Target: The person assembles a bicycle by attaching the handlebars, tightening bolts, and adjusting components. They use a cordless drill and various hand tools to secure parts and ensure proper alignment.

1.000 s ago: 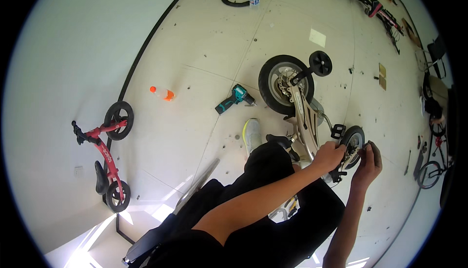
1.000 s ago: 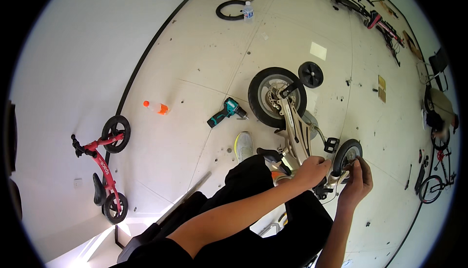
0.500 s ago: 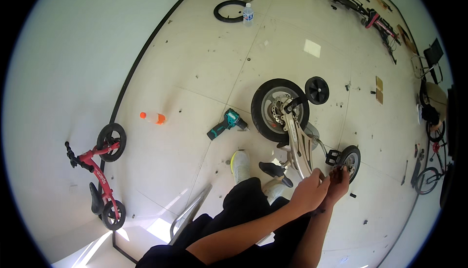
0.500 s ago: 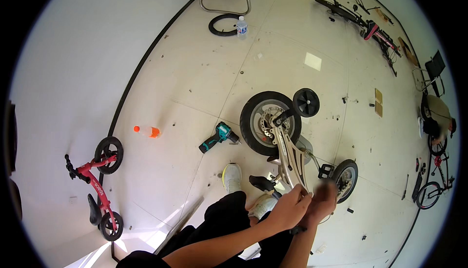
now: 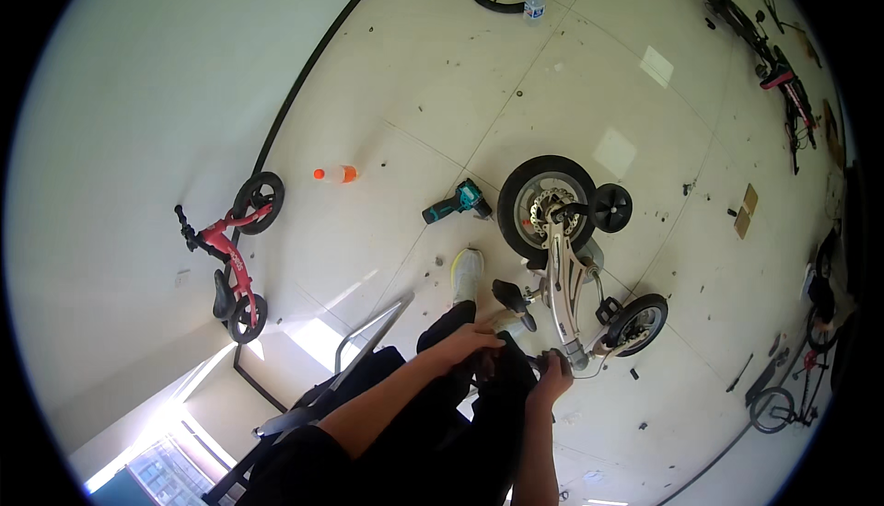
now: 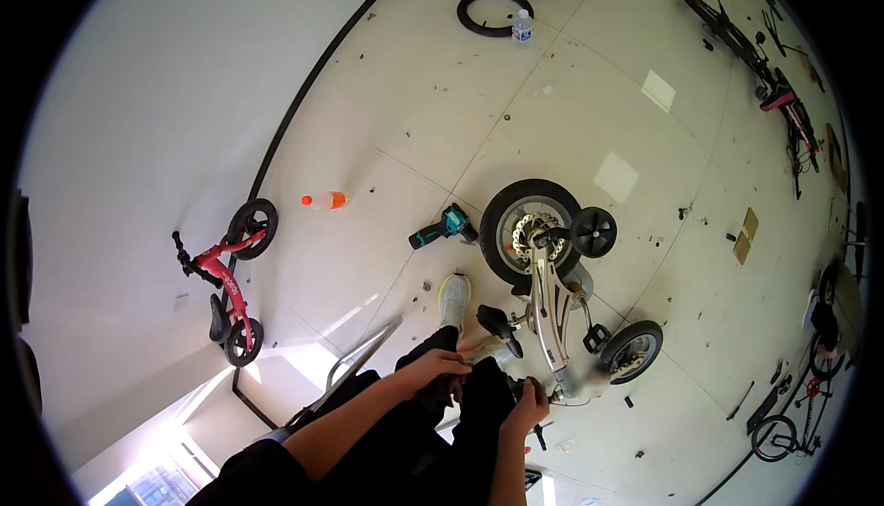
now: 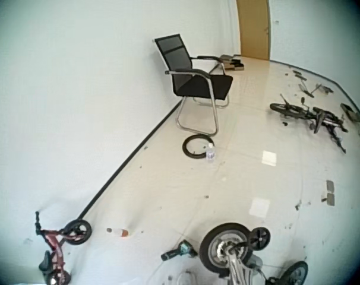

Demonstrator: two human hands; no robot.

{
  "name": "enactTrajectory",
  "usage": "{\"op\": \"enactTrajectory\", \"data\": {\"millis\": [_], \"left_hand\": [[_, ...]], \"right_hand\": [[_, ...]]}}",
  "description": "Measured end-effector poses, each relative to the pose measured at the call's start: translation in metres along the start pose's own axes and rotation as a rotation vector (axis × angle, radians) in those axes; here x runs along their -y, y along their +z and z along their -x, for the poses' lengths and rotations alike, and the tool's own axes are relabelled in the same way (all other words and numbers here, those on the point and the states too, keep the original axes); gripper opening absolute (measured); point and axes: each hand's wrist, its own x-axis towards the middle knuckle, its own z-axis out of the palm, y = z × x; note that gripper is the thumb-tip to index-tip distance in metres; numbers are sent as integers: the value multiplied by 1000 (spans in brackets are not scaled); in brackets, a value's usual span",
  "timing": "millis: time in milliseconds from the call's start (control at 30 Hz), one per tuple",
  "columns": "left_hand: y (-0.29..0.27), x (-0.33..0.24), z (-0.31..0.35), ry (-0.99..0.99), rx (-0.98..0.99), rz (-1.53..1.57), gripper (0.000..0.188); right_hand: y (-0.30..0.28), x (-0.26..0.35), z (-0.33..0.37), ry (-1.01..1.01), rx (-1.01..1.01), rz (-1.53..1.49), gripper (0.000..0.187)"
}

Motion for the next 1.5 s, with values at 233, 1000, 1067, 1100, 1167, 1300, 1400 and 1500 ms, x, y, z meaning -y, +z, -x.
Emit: {"op": "enactTrajectory", "data": {"millis": [233, 1000, 1067, 1100, 1167, 1300, 1400, 1500], "left_hand": [[-43, -34, 257, -125, -278, -929, 37], [2, 290, 274, -81, 16, -829, 46], [15, 242, 288, -152, 57, -780, 27], [6, 246, 283, 174, 180, -919, 27], [-19, 282, 247, 849, 430, -1136, 27], [20, 257, 269, -214, 105, 350, 14], [3, 309, 245, 43, 267, 195, 12], [22, 271, 306, -72, 124, 295, 14]], "right_hand": [[-76, 138, 131, 52, 306, 346, 21], [-56, 277, 163, -421, 594, 1126, 23], [-57, 278, 166, -393, 612, 1144, 23], [-59, 277, 163, -399, 601, 1167, 23], [-69, 282, 152, -410, 577, 1226, 23], [-75, 295, 149, -358, 554, 1086, 24], [-78, 301, 142, -330, 524, 1069, 25], [-101, 297, 130, -279, 495, 982, 24]]}}
